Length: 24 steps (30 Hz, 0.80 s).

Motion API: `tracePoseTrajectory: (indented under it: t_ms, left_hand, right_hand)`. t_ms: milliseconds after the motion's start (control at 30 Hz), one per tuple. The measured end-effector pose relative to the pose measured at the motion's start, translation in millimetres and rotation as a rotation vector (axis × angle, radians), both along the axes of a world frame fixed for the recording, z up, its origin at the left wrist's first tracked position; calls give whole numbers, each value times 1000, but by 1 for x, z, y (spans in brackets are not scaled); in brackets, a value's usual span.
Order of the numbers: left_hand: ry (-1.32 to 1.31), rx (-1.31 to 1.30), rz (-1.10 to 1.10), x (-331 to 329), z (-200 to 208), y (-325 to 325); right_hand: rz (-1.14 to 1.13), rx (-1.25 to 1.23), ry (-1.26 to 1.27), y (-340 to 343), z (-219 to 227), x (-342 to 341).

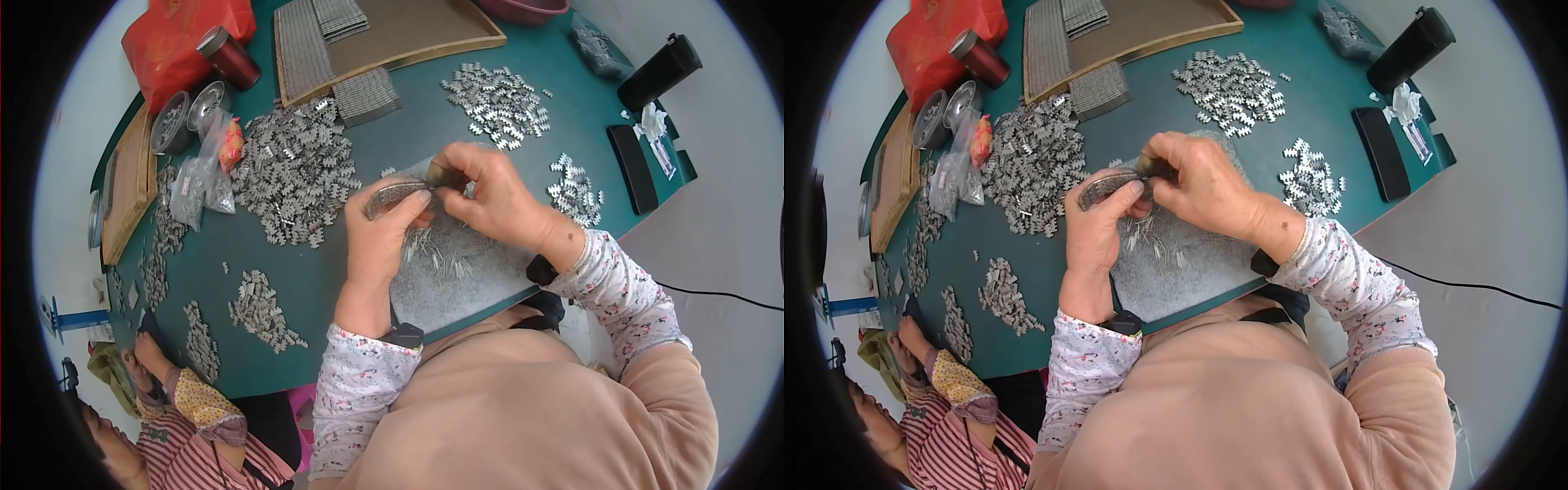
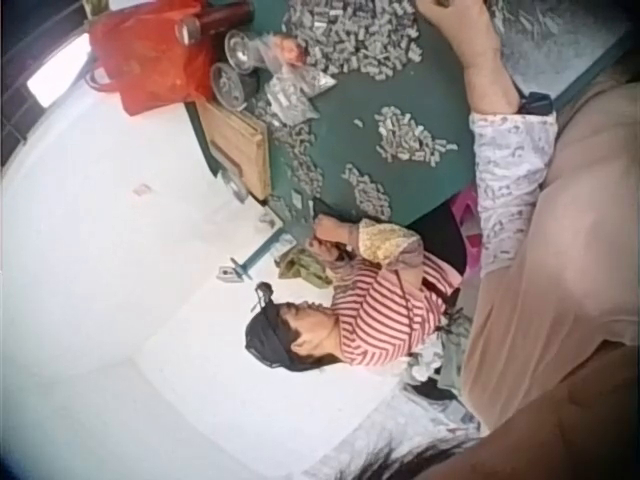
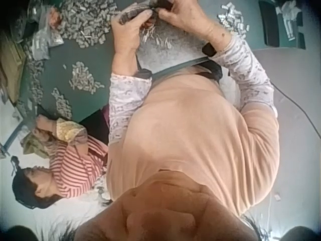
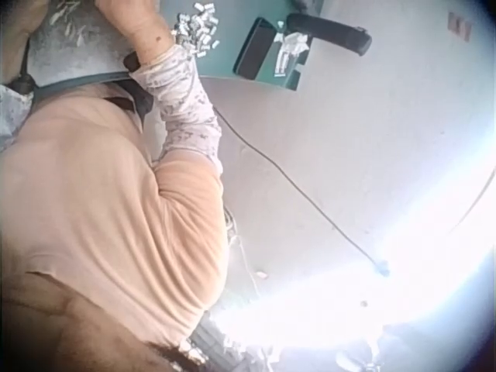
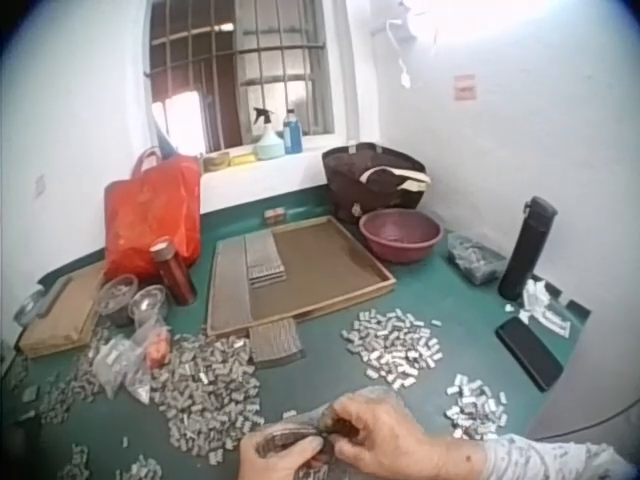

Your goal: Assembling small metallic connector components by fitting them together at a workbench.

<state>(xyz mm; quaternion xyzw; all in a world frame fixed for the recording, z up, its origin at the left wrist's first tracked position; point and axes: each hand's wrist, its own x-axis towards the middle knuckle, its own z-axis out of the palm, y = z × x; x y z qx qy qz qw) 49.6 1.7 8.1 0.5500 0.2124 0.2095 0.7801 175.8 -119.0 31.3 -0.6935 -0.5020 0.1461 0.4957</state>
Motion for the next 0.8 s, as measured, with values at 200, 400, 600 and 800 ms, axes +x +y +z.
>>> tracePoseTrajectory:
  t_ms: [200,400,600,800]
  left_hand:
    - [28,47,-32,-3,2,4]
    - [32,43,-41,-9,6,6]
    - [50,60,-51,-12,5,5]
    - [20,57,-38,-13,4,4]
  right_hand:
    - [-37,30,15,0,2,-8]
    - [-43,14,16,0,6,-8]
    - [-15,-8,49,3,6,-8]
    - [-11,13,58,8,8,-12]
